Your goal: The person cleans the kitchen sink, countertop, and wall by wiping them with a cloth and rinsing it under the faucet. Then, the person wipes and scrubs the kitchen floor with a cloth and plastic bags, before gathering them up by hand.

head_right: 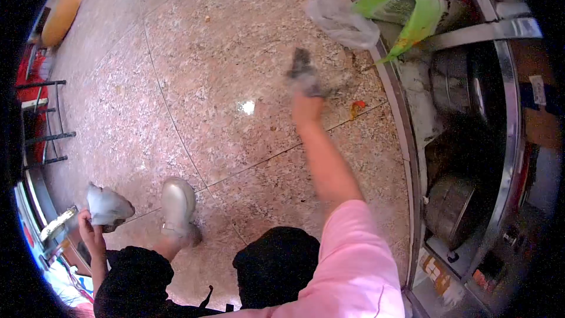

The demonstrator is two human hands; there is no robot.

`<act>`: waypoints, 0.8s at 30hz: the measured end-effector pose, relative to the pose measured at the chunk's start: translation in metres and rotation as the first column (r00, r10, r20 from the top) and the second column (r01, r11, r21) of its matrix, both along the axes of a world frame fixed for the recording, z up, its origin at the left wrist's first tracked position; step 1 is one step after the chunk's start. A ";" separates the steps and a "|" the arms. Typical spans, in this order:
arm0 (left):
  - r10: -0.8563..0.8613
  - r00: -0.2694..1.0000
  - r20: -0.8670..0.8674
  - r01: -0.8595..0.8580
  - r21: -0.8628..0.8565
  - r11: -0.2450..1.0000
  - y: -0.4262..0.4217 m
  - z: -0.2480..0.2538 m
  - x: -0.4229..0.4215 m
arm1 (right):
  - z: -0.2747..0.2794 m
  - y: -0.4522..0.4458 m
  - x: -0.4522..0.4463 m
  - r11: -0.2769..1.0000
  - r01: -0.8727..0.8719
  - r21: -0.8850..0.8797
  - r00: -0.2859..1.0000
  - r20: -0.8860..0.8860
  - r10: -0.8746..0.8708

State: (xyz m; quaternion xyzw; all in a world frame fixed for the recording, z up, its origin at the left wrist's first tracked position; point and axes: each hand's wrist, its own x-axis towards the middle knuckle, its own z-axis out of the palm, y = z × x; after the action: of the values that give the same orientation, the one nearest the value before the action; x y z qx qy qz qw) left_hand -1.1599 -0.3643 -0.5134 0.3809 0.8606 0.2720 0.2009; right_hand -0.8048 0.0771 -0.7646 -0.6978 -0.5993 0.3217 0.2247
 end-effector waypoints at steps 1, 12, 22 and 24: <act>0.024 1.000 0.016 -0.024 0.000 1.000 -0.001 -0.002 0.000 | 0.000 -0.009 -0.011 0.988 -0.152 -0.004 0.988 0.030 0.152; -0.085 0.995 -0.058 0.085 -0.019 0.996 0.013 -0.010 0.001 | 0.061 0.028 0.142 0.893 0.136 -0.428 0.540 -0.724 -0.429; -0.081 0.997 -0.016 0.081 -0.008 0.997 0.014 -0.009 -0.006 | 0.000 0.032 0.085 0.991 0.080 0.103 0.944 0.312 -0.109; -0.045 0.999 0.002 0.045 -0.018 0.999 0.010 -0.010 -0.005 | -0.036 0.011 0.045 0.941 -0.091 0.326 0.972 0.236 0.012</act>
State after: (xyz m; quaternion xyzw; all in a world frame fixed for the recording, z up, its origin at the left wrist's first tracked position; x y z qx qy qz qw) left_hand -1.1647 -0.3543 -0.5236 0.3983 0.8541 0.2597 0.2109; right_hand -0.7596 0.0884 -0.8009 -0.6660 -0.6853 0.1382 0.2601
